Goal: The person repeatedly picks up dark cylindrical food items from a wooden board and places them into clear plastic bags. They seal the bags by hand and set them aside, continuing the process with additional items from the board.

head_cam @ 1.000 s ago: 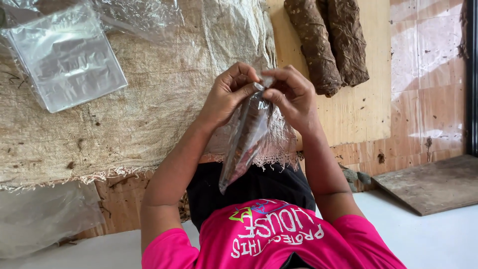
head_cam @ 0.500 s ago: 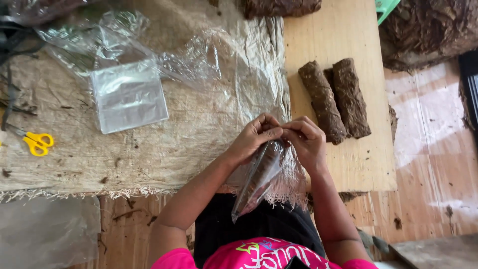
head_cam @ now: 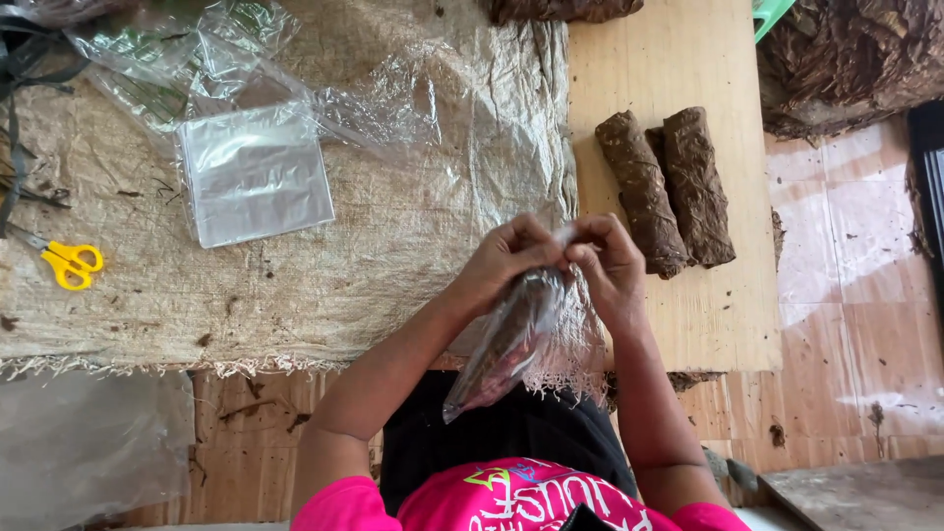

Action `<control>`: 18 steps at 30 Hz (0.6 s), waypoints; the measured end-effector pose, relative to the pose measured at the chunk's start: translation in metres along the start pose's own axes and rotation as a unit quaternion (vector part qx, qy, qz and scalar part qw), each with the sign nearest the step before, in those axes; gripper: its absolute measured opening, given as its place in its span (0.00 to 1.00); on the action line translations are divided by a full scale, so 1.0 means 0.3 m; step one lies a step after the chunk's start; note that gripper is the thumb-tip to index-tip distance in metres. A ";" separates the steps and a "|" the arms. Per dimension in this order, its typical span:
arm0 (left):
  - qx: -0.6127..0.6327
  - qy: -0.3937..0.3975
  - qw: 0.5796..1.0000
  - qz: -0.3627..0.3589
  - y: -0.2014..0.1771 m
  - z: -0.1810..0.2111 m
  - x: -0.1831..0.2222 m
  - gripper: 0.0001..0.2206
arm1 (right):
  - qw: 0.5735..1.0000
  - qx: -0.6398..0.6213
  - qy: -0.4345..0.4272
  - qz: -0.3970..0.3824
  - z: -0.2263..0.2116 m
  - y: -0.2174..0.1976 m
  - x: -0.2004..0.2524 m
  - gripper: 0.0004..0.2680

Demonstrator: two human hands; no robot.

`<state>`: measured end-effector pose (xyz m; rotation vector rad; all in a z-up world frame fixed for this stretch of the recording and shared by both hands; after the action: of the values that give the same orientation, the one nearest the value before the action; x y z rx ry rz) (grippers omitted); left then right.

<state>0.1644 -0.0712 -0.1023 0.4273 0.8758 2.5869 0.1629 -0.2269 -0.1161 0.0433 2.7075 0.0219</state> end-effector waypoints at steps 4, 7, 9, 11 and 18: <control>0.100 0.093 0.989 0.049 -0.102 0.021 -0.047 0.07 | 0.970 -0.115 0.115 -0.181 -0.034 0.133 0.029 0.34; 0.144 0.134 0.977 0.087 -0.190 -0.001 -0.080 0.09 | 0.947 -0.079 0.160 -0.269 -0.176 0.236 0.030 0.41; 0.152 0.155 0.971 0.104 -0.224 0.006 -0.091 0.10 | 0.943 -0.034 0.171 -0.284 -0.185 0.240 0.034 0.42; 0.114 0.198 0.965 0.130 -0.248 0.036 -0.088 0.14 | 0.935 -0.073 0.204 -0.280 -0.096 0.190 0.057 0.42; 0.004 0.242 0.963 0.116 -0.210 0.157 -0.046 0.21 | 0.956 -0.029 0.224 -0.190 -0.006 0.123 0.070 0.33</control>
<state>0.2110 -0.0069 -0.1084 -0.1246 1.0411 2.9664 0.1440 -0.1893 -0.1224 -0.5642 3.1133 -0.0032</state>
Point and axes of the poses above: each hand's wrist, its own x-axis away from the middle knuckle, its own y-axis out of the palm, z = x × y, the point moved 6 cm from there along -x, towards the middle knuckle, and after that the axes turned 1 degree about -y, right-handed, at the moved point
